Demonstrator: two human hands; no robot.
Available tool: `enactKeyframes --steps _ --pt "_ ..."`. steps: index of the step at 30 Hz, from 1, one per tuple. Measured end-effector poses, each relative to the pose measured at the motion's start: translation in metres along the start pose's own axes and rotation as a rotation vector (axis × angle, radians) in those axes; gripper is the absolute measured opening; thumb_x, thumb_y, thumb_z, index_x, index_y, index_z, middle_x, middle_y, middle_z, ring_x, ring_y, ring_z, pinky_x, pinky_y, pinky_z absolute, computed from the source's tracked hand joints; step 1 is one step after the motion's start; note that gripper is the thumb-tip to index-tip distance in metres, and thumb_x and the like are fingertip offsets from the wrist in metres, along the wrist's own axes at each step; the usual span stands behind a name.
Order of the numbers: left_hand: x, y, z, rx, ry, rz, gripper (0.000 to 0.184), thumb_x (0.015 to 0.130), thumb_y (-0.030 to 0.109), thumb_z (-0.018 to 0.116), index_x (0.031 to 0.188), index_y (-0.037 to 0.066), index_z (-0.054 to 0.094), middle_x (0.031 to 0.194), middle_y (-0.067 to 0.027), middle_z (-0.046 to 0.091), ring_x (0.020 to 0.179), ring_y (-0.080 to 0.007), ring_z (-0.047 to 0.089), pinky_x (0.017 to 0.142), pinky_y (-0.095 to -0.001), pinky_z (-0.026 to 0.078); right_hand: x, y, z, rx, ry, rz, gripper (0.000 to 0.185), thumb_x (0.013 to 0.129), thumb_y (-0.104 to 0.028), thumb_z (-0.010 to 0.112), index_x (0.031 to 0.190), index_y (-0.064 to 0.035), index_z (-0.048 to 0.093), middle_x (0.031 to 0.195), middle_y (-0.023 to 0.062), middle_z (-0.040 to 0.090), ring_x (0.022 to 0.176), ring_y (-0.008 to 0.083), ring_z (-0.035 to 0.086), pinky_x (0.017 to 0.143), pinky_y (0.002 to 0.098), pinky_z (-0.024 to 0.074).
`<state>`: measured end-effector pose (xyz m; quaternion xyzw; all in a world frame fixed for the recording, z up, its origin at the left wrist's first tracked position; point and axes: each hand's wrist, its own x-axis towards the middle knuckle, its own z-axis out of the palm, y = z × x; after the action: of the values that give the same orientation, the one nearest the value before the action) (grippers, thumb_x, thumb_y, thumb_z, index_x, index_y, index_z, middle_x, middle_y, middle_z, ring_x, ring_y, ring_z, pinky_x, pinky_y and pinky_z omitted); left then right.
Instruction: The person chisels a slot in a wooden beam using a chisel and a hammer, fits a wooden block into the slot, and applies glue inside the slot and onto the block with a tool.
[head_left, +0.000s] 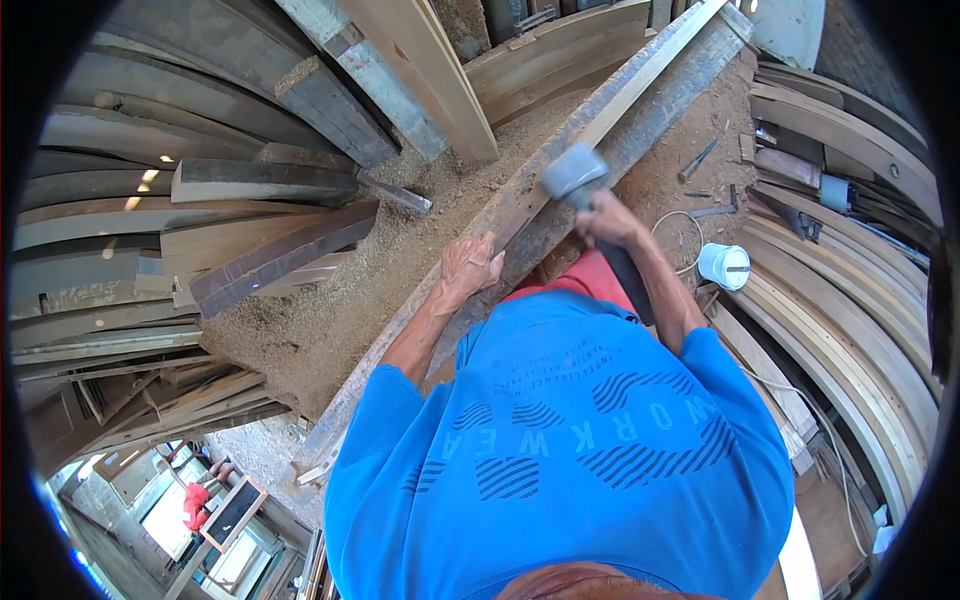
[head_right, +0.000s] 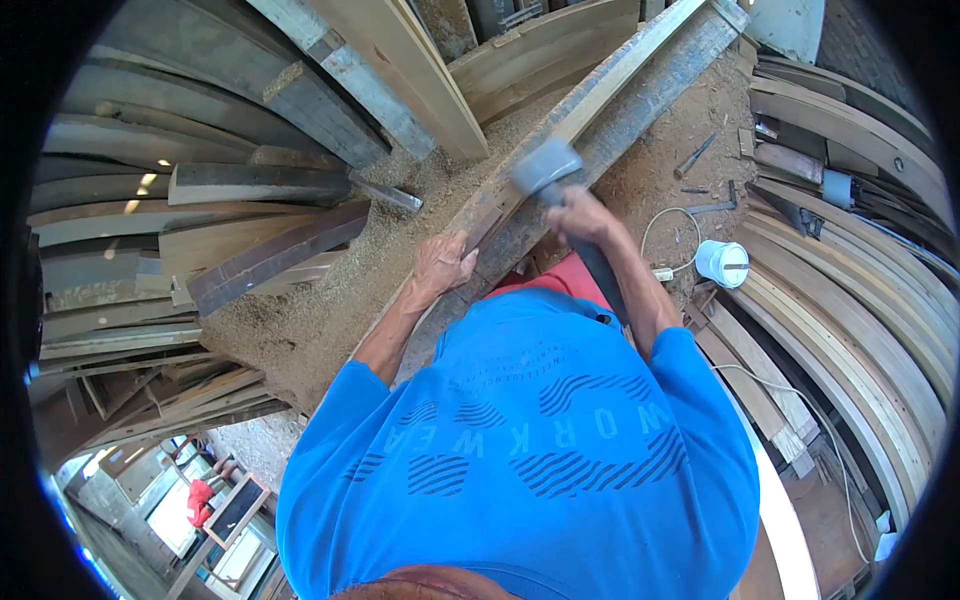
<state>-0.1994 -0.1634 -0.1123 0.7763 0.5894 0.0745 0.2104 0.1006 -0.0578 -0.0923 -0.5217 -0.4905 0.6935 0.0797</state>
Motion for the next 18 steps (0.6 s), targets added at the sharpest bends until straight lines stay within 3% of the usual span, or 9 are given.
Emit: enactKeyframes --steps 2,4,7,11,14,15,16,18 --pt "-0.003 -0.005 -0.001 0.012 -0.025 -0.001 0.031 0.080 0.032 0.074 0.088 0.005 0.062 0.067 -0.0209 0.064 0.065 -0.0402 0.067 0.059 -0.0516 0.053 -0.019 -0.017 0.007 -0.229 -0.233 -0.060 0.015 0.082 -0.016 0.068 0.084 -0.0014 0.064 0.066 0.0032 0.063 0.056 0.0128 0.061 0.052 0.0303 0.0475" --pt "-0.011 -0.002 -0.004 0.019 -0.061 -0.017 0.031 0.080 0.032 0.074 0.088 0.005 0.062 0.068 -0.0209 0.064 0.065 -0.0398 0.067 0.059 -0.0515 0.053 -0.026 -0.012 0.009 -0.071 -0.257 -0.088 0.016 0.083 -0.014 0.069 0.085 -0.0001 0.061 0.066 0.0039 0.062 0.054 0.0114 0.059 0.049 0.0287 0.0435" --pt "-0.009 0.002 -0.012 0.027 -0.071 -0.037 0.031 0.081 0.032 0.074 0.088 0.005 0.063 0.071 -0.0212 0.065 0.067 -0.0394 0.067 0.060 -0.0517 0.053 -0.026 -0.009 0.008 -0.122 -0.123 -0.145 0.015 0.083 -0.013 0.069 0.086 -0.0009 0.060 0.066 0.0035 0.062 0.053 0.0119 0.058 0.049 0.0293 0.0449" --pt "-0.008 0.014 -0.021 0.057 -0.076 -0.121 0.033 0.085 0.035 0.071 0.093 0.004 0.063 0.076 -0.0229 0.068 0.072 -0.0420 0.069 0.063 -0.0551 0.054 -0.027 -0.014 0.000 -0.062 0.044 -0.036 0.014 0.083 -0.010 0.067 0.088 0.0001 0.059 0.066 0.0029 0.059 0.054 0.0134 0.059 0.048 0.0314 0.0476" --pt "-0.002 0.012 -0.021 0.084 -0.162 -0.129 0.036 0.087 0.036 0.070 0.095 0.002 0.063 0.078 -0.0249 0.069 0.073 -0.0443 0.069 0.064 -0.0569 0.055 -0.003 0.004 0.005 -0.191 0.028 -0.058 0.015 0.083 -0.010 0.067 0.087 0.0014 0.060 0.067 0.0041 0.061 0.055 0.0142 0.061 0.049 0.0315 0.0486" --pt "0.000 0.011 -0.019 0.090 -0.199 -0.113 0.037 0.087 0.037 0.069 0.096 0.002 0.064 0.078 -0.0256 0.069 0.073 -0.0448 0.070 0.065 -0.0571 0.055 -0.009 -0.004 0.016 -0.108 -0.044 -0.060 0.015 0.082 -0.011 0.067 0.084 0.0019 0.060 0.068 0.0057 0.064 0.056 0.0142 0.062 0.050 0.0319 0.0499" --pt "-0.001 0.008 -0.018 0.104 -0.188 -0.108 0.036 0.087 0.037 0.069 0.094 0.002 0.064 0.078 -0.0251 0.069 0.074 -0.0440 0.070 0.065 -0.0565 0.056 -0.016 -0.021 0.021 -0.323 -0.184 0.022 0.014 0.082 -0.011 0.068 0.085 0.0013 0.062 0.069 0.0061 0.065 0.057 0.0133 0.063 0.050 0.0316 0.0498" --pt "-0.006 0.005 -0.018 0.128 -0.174 -0.098 0.036 0.086 0.038 0.068 0.092 0.003 0.064 0.079 -0.0240 0.069 0.075 -0.0423 0.070 0.066 -0.0552 0.056 -0.026 -0.028 0.021 -0.203 -0.213 -0.050 0.013 0.084 -0.011 0.068 0.087 0.0006 0.062 0.069 0.0045 0.064 0.055 0.0128 0.061 0.050 0.0306 0.0489"
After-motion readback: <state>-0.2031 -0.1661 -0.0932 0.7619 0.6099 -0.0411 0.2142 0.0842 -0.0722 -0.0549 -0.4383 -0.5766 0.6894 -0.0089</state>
